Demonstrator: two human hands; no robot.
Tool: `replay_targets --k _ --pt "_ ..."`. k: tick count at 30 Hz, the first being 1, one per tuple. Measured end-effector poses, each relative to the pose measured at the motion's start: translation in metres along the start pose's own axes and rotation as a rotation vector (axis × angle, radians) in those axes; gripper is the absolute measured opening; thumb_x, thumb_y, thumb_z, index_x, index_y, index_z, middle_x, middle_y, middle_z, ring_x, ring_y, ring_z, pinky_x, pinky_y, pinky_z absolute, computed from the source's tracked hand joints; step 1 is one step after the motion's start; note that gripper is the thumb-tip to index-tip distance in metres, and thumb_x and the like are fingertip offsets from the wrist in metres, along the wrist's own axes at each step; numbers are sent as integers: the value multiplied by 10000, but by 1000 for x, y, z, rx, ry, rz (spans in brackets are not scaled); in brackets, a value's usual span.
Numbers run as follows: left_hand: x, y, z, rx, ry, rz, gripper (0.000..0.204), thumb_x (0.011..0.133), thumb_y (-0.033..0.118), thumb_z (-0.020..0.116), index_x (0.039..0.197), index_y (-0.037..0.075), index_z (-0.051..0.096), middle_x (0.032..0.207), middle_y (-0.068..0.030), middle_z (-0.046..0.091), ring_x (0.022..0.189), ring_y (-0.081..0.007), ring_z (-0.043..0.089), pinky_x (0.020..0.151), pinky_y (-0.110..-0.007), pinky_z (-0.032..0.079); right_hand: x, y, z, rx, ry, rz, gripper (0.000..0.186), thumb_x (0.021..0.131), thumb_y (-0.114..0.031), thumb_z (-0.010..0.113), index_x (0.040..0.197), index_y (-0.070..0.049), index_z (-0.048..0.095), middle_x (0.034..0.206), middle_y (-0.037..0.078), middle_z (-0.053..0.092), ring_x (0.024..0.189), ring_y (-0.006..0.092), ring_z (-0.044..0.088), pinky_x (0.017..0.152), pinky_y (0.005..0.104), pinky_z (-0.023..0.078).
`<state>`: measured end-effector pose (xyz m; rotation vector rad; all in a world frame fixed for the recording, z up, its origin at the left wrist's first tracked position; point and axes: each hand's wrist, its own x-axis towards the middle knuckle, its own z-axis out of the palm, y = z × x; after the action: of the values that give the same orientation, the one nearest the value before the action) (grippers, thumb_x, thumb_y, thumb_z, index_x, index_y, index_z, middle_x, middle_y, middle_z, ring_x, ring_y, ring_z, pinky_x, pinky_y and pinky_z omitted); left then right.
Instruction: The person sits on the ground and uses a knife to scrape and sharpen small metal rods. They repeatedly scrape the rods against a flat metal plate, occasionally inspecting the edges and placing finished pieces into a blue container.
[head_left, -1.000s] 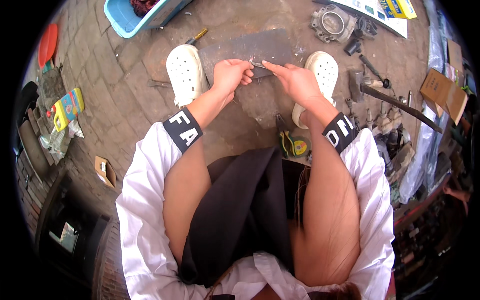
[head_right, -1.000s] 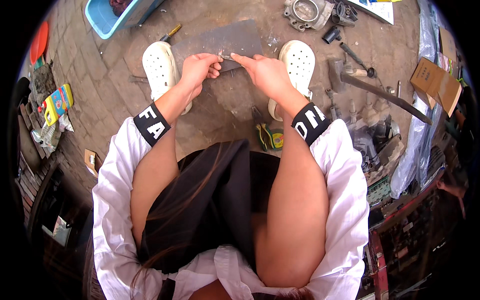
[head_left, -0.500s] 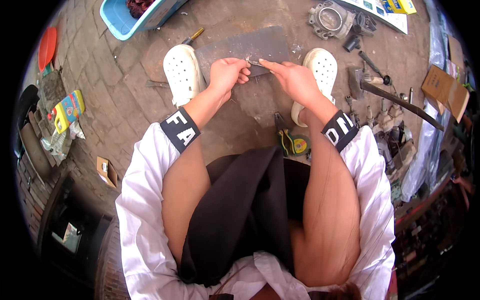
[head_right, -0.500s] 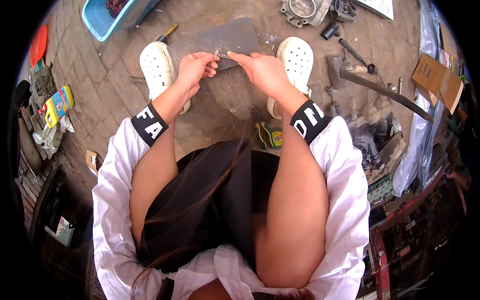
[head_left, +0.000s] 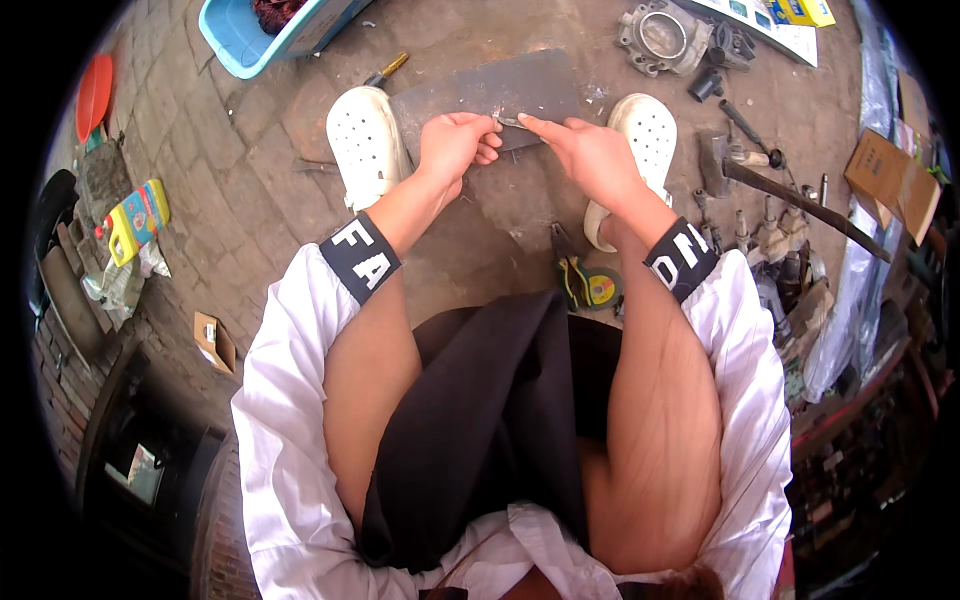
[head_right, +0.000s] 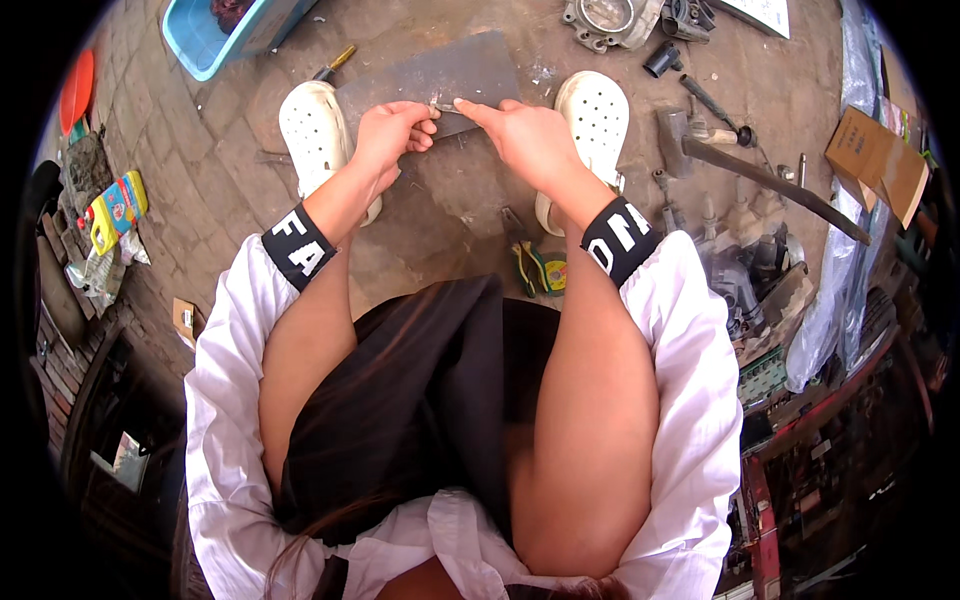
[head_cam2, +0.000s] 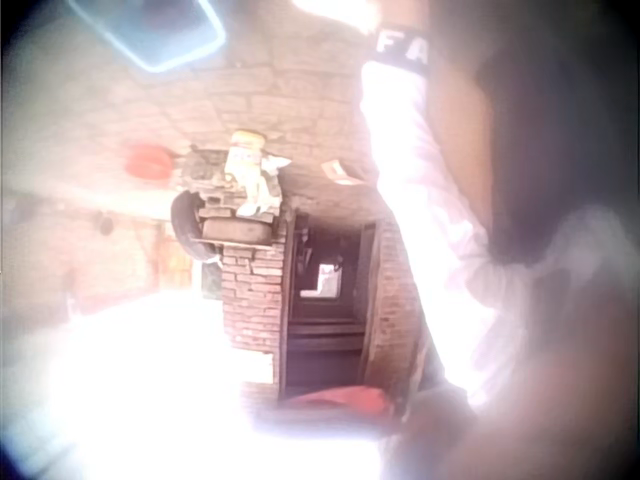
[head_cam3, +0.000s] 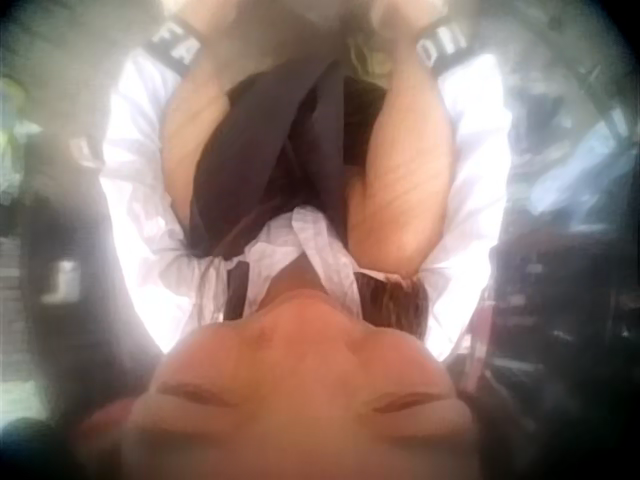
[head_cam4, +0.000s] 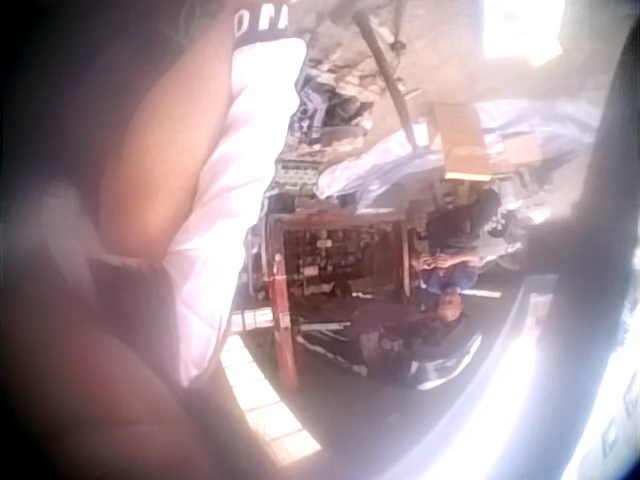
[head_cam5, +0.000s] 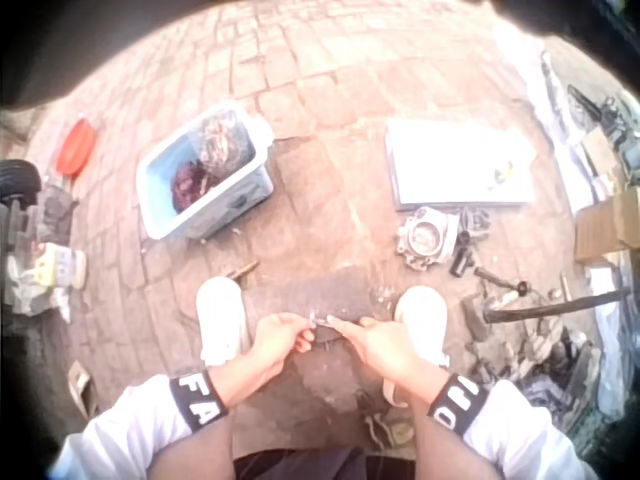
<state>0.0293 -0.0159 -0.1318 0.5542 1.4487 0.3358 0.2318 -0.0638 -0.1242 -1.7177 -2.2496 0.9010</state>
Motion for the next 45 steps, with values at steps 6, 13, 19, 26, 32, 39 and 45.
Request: replay_targets --k 6,13,19,26,32,39,45 --pt "-1 3 0 8 6 -23 108 831 92 606 800 13 672 689 -37 634 583 -113 580 565 -235 461 1 -7 -4 -162 -48 13 461 858 -139 557 1293 -289 549 738 100 568 632 286 619 553 387 508" --pt "0 0 1 8 -11 -9 106 830 94 610 797 16 672 696 -35 636 587 -112 581 571 -238 465 -2 -1 -2 -79 -44 1 525 818 -92 566 1305 -286 540 737 95 554 625 271 609 544 374 502" --pt "-2 0 0 12 4 -33 104 832 94 611 797 16 672 694 -33 635 590 -107 583 572 -231 466 -2 -6 -2 -153 -42 20 564 815 -68 576 1320 -313 526 718 84 521 619 266 582 536 368 483" --pt "-2 0 1 17 -1 -18 111 836 87 596 812 13 676 690 -32 629 588 -110 581 570 -232 465 -5 2 4 16 -26 3 534 835 -74 569 1311 -315 535 723 82 530 613 266 583 537 366 483" --pt "-2 3 -1 16 27 -29 120 836 93 596 813 4 674 696 -35 630 583 -112 580 568 -235 463 2 -13 -6 -175 -69 53 433 882 -127 570 1282 -293 565 711 87 555 627 277 580 560 381 477" --pt "0 2 1 20 -9 -12 117 830 96 604 795 12 678 698 -35 631 582 -116 581 568 -238 464 -3 4 9 58 61 -44 555 820 -77 589 1320 -309 527 722 87 533 600 272 573 539 373 482" --pt "-1 3 0 16 12 -39 107 823 98 617 797 18 683 676 -22 616 577 -114 577 562 -241 458 1 -10 -6 -158 -97 91 430 887 -112 578 1279 -289 571 743 86 575 682 281 594 604 375 488"
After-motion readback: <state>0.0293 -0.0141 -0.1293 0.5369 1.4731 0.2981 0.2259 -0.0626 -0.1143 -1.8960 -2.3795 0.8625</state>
